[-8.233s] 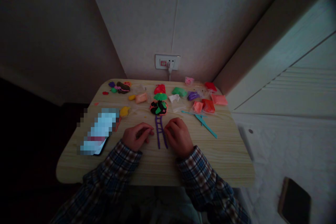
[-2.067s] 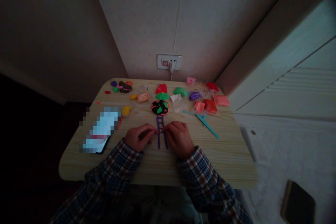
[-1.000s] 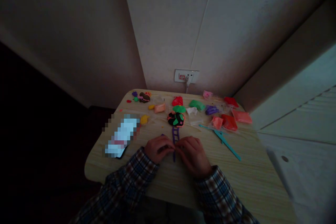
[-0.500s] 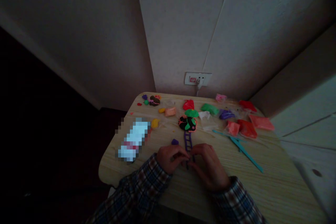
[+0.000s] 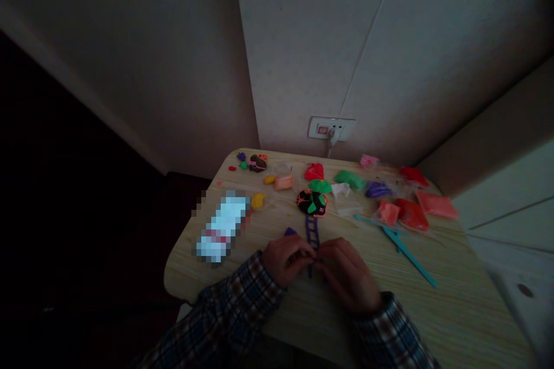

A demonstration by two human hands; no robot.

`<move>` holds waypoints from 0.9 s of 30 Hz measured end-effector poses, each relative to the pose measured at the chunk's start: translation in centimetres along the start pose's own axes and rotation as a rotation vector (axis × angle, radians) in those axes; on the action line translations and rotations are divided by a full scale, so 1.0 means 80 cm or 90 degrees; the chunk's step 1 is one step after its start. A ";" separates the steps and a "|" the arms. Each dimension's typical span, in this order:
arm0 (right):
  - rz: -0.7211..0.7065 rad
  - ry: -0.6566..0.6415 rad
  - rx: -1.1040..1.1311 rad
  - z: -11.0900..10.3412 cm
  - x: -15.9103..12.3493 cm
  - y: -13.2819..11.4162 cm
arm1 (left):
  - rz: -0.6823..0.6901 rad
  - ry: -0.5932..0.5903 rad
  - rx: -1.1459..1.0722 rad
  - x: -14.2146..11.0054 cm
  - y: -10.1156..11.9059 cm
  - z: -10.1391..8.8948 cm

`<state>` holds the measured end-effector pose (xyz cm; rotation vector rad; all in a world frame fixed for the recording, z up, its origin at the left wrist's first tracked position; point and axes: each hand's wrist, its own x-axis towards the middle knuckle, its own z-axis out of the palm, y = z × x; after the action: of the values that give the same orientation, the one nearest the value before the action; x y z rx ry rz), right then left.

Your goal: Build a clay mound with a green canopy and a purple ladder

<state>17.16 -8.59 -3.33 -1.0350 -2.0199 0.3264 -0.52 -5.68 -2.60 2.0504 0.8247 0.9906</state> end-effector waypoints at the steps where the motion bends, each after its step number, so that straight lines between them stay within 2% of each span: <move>1: 0.003 0.002 0.003 0.000 0.000 0.000 | 0.002 0.000 0.007 0.000 0.001 0.000; 5: 0.015 0.001 0.016 0.000 0.001 -0.002 | 0.034 0.012 0.054 0.002 0.004 -0.001; 11: 0.009 -0.010 0.008 -0.003 0.003 -0.005 | 0.163 0.056 0.186 0.002 0.005 0.002; 13: 0.006 -0.003 0.006 -0.004 0.004 -0.006 | 0.178 0.064 0.218 0.002 0.008 0.002; 18: 0.025 0.007 0.019 -0.008 0.005 -0.008 | 0.144 0.087 0.245 0.004 0.014 0.000; 27: 0.067 -0.008 0.044 -0.011 -0.001 -0.007 | 0.105 0.066 0.267 0.004 0.019 -0.003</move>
<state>17.55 -9.10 -2.49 -1.1008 -1.9549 0.4557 -0.24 -6.21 -1.13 2.4716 0.9955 1.0919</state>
